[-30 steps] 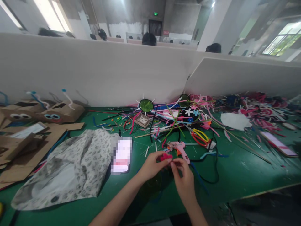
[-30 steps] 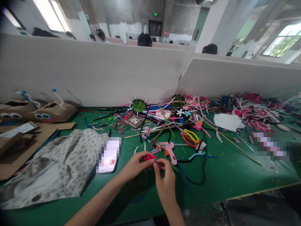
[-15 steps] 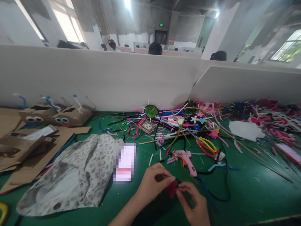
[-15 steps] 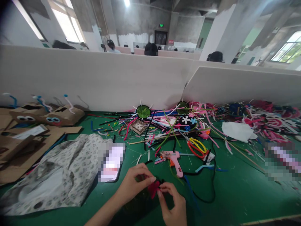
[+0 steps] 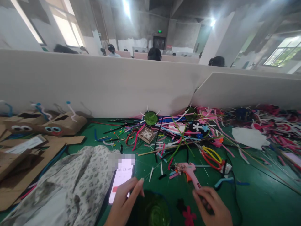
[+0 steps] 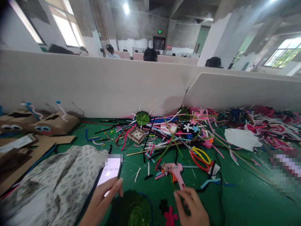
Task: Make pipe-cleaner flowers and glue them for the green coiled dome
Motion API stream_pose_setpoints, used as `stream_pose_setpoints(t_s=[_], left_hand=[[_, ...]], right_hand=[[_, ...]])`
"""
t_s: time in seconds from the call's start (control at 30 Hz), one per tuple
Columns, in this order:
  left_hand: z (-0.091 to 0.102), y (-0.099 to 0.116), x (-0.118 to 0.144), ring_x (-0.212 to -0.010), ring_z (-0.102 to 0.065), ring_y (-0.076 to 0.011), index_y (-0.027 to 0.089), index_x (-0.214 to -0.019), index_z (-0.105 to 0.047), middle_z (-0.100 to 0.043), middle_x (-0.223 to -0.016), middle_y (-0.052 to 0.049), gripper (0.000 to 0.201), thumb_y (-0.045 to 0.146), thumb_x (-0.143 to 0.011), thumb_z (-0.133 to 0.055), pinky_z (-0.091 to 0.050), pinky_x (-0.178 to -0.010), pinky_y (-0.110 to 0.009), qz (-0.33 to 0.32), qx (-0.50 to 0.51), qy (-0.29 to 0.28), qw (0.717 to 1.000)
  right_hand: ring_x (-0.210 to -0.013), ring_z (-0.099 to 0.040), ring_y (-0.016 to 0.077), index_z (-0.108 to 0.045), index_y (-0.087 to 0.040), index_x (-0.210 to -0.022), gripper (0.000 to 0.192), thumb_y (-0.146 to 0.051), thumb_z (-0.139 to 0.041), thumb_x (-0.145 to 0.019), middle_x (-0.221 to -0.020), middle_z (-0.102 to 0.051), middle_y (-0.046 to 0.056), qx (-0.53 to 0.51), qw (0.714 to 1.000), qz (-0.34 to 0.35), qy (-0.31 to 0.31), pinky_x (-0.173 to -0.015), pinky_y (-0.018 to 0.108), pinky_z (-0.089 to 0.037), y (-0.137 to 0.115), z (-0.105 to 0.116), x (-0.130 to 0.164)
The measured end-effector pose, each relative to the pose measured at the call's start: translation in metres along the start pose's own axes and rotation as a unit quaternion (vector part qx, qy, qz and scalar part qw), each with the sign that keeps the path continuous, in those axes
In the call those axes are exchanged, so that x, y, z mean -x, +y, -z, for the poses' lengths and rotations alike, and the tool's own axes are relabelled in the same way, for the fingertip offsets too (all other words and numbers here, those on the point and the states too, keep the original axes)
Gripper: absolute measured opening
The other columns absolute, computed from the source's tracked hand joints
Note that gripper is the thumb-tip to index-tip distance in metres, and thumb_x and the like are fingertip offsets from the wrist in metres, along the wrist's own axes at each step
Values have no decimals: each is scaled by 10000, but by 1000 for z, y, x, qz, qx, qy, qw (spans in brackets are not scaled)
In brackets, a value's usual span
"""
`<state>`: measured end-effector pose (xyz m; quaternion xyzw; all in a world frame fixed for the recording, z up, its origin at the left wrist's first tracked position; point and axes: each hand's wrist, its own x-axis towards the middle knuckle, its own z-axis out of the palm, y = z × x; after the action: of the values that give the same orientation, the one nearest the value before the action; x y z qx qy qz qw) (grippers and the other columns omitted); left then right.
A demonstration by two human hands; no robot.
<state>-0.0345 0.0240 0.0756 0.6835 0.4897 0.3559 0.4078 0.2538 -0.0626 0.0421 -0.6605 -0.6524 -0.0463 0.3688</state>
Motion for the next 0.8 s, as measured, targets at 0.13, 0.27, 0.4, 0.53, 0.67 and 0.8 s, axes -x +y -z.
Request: stream_pose_setpoints(t_s=[0.13, 0.27, 0.4, 0.53, 0.67, 0.8], left_hand=[[8, -9, 15, -825, -683, -208, 246, -918, -711, -741, -903, -33, 259, 470, -851, -599, -552, -769, -274, 8, -13, 35, 999], [11, -12, 34, -903, -705, -206, 324, -1058, -706, -746, -1039, -12, 251, 414, -833, -639, -567, -822, -260, -18, -24, 76, 997], [32, -12, 59, -832, -719, -203, 349, -1084, -701, -750, -1039, -2, 245, 350, -852, -623, -588, -765, -253, -18, -41, 64, 997], [51, -22, 82, -571, -664, -149, 391, -1103, -681, -722, -1127, 6, 273, 298, -899, -524, -561, -506, -229, 1, -9, 92, 996], [43, -29, 82, -795, -716, -182, 401, -1177, -631, -641, -1295, -20, 412, 167, -855, -528, -567, -574, -217, -59, -57, 66, 994], [22, -14, 68, -963, -706, -197, 387, -1255, -579, -518, -1433, -54, 526, 85, -838, -469, -580, -645, -223, -140, -62, -28, 988]], right_hand=[[-806, -655, 156, -691, -227, -891, 346, -428, -418, -959, -940, -652, 49, 104, 992, 22, -65, -688, 252, -539, -18, -32, -107], [-1036, -599, 196, -638, -185, -1112, 268, -334, -482, -953, -1132, -619, 94, 153, 979, 26, -130, -872, 332, -516, -20, -92, -216], [-1030, -599, 205, -548, -172, -1212, 360, -375, -574, -916, -1217, -576, 85, 202, 953, 20, -227, -867, 423, -523, -5, -131, -269], [-1032, -599, 207, -546, -172, -1216, 363, -376, -573, -917, -1217, -575, 84, 238, 931, 25, -275, -866, 424, -524, 4, -135, -275], [-1031, -600, 211, -546, -152, -1215, 379, -373, -584, -910, -1212, -576, 98, 261, 921, 49, -287, -868, 419, -522, 0, -117, -274], [-1031, -599, 209, -546, -159, -1215, 373, -374, -580, -912, -1214, -576, 93, 267, 915, 70, -293, -868, 421, -522, -12, -87, -270]])
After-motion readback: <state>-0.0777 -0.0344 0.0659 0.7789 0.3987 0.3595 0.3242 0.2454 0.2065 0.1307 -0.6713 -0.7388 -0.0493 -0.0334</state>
